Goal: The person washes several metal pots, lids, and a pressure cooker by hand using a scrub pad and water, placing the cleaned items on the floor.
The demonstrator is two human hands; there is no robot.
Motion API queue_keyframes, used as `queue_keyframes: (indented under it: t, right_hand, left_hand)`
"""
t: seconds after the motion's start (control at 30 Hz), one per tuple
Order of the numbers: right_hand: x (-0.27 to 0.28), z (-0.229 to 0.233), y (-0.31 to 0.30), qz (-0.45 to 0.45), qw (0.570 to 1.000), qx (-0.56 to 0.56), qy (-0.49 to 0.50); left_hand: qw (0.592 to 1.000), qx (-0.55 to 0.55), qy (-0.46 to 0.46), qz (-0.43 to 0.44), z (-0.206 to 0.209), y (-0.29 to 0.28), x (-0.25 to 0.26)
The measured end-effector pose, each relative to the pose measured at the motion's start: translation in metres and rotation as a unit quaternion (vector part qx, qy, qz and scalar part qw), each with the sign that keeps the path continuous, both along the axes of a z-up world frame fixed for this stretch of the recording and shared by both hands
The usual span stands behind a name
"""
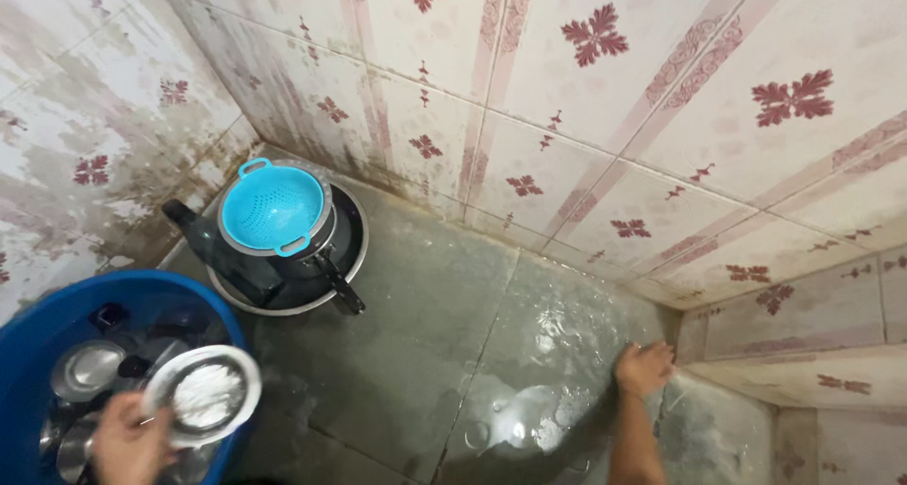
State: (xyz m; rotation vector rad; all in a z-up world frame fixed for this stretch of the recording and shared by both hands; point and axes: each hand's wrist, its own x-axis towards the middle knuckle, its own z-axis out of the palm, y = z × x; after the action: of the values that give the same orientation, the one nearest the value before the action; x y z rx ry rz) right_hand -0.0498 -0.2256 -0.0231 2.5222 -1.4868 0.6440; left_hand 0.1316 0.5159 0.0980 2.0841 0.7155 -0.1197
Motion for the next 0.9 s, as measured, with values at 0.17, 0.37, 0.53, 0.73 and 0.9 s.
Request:
queue_keyframes:
  t: [0.17, 0.37, 0.53, 0.73, 0.9]
  right_hand:
    - [0.135, -0.05, 0.079, 0.238, 0.948, 0.152, -0.149]
    - [0.199, -0.061, 0.266, 0.538, 0.819, 0.194, 0.049]
    - [0.164, -0.056, 0.24, 0.481, 0.826, 0.204, -0.211]
    - [0.023, -0.018, 0.08, 0.236, 0.933, 0.158, -0.222]
    - [0.012, -0.012, 0.012, 0.126, 0.989, -0.037, -0.075]
  left_hand:
    - [0.855, 0.231, -0.275, -0.374, 0.028, -0.16, -0.007]
    - [0.639, 0.496, -0.245, -0.535, -0.036, -0.358, -0.031]
    - [0.525, 0.62, -0.372, -0.449, -0.021, -0.371, -0.029]
    - [0.624, 0.614, -0.327, -0.356, 0.002, -0.189, 0.045]
    - [0.828, 0.506, -0.145, -0.193, -0.014, -0.02, 0.015]
